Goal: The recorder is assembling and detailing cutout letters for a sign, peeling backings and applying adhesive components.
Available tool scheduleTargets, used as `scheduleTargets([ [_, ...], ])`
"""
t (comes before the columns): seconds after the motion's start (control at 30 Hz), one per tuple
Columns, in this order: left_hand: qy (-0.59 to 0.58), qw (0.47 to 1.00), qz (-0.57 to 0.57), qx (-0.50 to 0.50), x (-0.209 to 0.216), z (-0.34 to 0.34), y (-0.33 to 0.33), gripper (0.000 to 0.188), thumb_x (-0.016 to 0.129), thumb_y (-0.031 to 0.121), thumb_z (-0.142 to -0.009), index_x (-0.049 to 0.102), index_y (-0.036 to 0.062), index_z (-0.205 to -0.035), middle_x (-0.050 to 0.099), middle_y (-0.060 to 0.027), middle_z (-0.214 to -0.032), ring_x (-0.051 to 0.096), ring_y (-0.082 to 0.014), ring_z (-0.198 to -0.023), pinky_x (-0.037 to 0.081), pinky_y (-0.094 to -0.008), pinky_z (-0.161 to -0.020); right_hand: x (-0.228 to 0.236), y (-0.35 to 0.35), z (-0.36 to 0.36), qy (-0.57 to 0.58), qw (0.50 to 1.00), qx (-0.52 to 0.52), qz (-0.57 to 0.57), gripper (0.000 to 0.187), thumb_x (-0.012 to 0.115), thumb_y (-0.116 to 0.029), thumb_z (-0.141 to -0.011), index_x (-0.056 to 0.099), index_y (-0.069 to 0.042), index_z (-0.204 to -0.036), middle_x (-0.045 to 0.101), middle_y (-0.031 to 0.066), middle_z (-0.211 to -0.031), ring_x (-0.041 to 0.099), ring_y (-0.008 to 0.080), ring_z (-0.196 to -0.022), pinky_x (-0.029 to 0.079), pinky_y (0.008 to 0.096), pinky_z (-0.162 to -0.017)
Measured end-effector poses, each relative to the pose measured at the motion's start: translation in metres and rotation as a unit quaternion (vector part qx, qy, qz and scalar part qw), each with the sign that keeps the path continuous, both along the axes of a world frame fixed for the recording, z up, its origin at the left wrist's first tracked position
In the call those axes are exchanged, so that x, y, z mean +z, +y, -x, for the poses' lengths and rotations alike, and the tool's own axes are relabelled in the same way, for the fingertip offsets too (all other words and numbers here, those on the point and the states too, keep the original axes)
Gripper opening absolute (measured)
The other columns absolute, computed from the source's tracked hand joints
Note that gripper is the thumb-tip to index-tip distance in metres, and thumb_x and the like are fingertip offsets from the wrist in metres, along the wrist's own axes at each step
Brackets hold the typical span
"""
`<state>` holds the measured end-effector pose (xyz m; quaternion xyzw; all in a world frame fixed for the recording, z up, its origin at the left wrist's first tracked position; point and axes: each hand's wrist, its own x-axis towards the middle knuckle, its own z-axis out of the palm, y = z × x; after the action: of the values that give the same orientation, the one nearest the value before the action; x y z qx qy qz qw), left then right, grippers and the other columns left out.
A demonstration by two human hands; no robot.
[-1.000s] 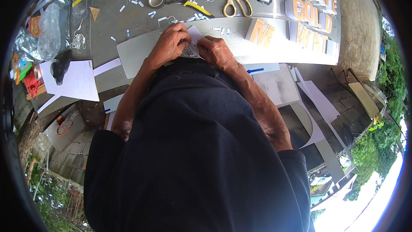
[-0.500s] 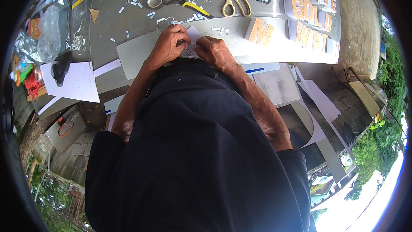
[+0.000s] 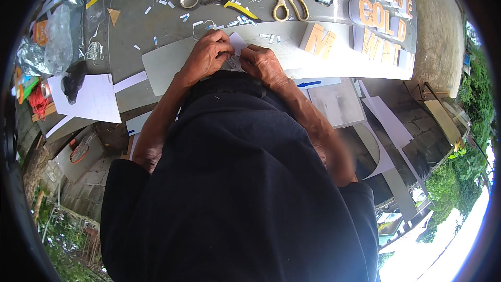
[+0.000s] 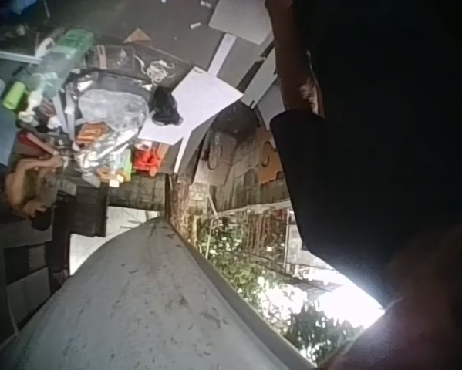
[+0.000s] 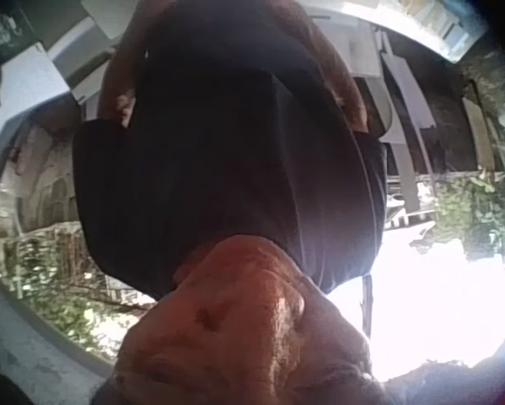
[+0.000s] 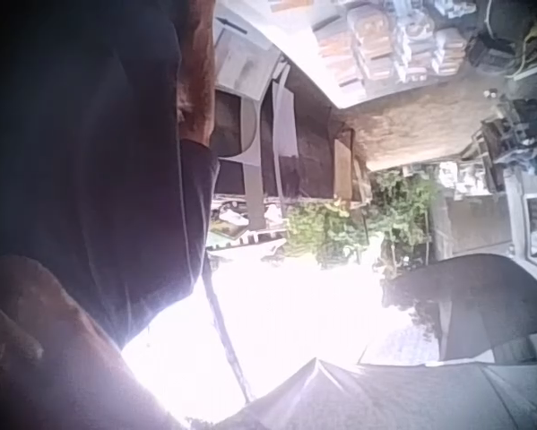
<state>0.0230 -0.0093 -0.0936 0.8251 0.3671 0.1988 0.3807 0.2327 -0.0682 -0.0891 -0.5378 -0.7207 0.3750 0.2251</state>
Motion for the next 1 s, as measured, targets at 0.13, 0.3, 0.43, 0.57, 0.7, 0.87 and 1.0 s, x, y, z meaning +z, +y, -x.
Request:
scheduleTargets([
  [0.13, -0.005, 1.000, -0.004, -0.005, 0.000, 0.000, -0.001, 0.012, 0.075, 0.001, -0.075, 0.074, 0.0062, -0.086, 0.062, -0.0061, -0.097, 0.060, -0.0268, -0.102, 0.050, -0.0385, -0.092, 0.000, 0.000, 0.001, -0.002, 1.000, 0.000, 0.002, 0.007, 0.068, -0.006, -0.084, 0.062, -0.004, -0.087, 0.063, 0.0146, -0.083, 0.067, 0.0369, -0.078, 0.054, 0.0447, -0.070],
  [0.3, 0.004, 1.000, 0.030, 0.010, 0.003, 0.001, 0.000, 0.013, 0.071, 0.001, -0.079, 0.070, 0.0035, -0.092, 0.063, -0.0079, -0.103, 0.060, -0.0274, -0.104, 0.049, -0.0398, -0.093, 0.007, 0.002, -0.004, 0.003, 1.000, 0.001, 0.016, 0.007, 0.067, -0.007, -0.089, 0.066, -0.004, -0.095, 0.068, 0.0159, -0.087, 0.069, 0.0369, -0.080, 0.055, 0.0436, -0.070],
  [0.43, 0.012, 0.999, 0.041, 0.008, 0.006, 0.000, 0.004, 0.015, 0.070, 0.001, -0.080, 0.069, 0.0028, -0.095, 0.064, -0.0096, -0.102, 0.061, -0.0276, -0.101, 0.050, -0.0395, -0.090, 0.013, 0.005, -0.009, 0.034, 0.990, -0.076, 0.115, 0.014, 0.064, -0.009, -0.092, 0.069, -0.002, -0.104, 0.071, 0.0183, -0.085, 0.071, 0.0364, -0.079, 0.056, 0.0421, -0.072],
  [0.57, 0.009, 0.999, 0.035, 0.041, 0.000, -0.007, 0.004, 0.011, 0.071, 0.002, -0.080, 0.069, 0.0026, -0.090, 0.065, -0.0101, -0.090, 0.065, -0.0274, -0.088, 0.053, -0.0381, -0.081, 0.009, 0.005, -0.007, 0.026, 0.989, -0.095, 0.112, 0.015, 0.065, -0.011, -0.092, 0.069, -0.002, -0.103, 0.073, 0.0177, -0.083, 0.073, 0.0342, -0.077, 0.056, 0.0411, -0.073],
  [0.7, 0.009, 0.997, 0.010, 0.078, -0.001, -0.012, 0.000, 0.008, 0.075, 0.004, -0.078, 0.071, 0.0027, -0.086, 0.066, -0.0098, -0.085, 0.066, -0.0266, -0.082, 0.054, -0.0372, -0.077, 0.005, 0.007, -0.005, 0.028, 0.988, -0.096, 0.114, 0.015, 0.066, -0.012, -0.092, 0.070, -0.002, -0.102, 0.074, 0.0169, -0.085, 0.074, 0.0329, -0.078, 0.057, 0.0403, -0.073],
  [0.87, 0.008, 0.996, 0.034, 0.083, -0.002, -0.013, 0.000, 0.012, 0.077, 0.003, -0.076, 0.071, 0.0031, -0.086, 0.066, -0.0103, -0.087, 0.066, -0.0270, -0.083, 0.054, -0.0372, -0.077, 0.012, 0.006, -0.003, 0.027, 0.987, -0.090, 0.129, 0.014, 0.067, -0.012, -0.091, 0.070, -0.002, -0.100, 0.074, 0.0168, -0.089, 0.074, 0.0327, -0.081, 0.057, 0.0403, -0.076],
  [1.0, 0.014, 0.996, 0.035, 0.082, 0.000, -0.012, 0.000, 0.015, 0.079, 0.001, -0.074, 0.071, 0.0030, -0.087, 0.066, -0.0104, -0.088, 0.066, -0.0281, -0.084, 0.053, -0.0377, -0.077, 0.011, 0.000, -0.004, 0.031, 0.994, -0.072, 0.075, 0.014, 0.069, -0.013, -0.090, 0.070, -0.002, -0.099, 0.074, 0.0166, -0.089, 0.073, 0.0328, -0.082, 0.057, 0.0403, -0.076],
])
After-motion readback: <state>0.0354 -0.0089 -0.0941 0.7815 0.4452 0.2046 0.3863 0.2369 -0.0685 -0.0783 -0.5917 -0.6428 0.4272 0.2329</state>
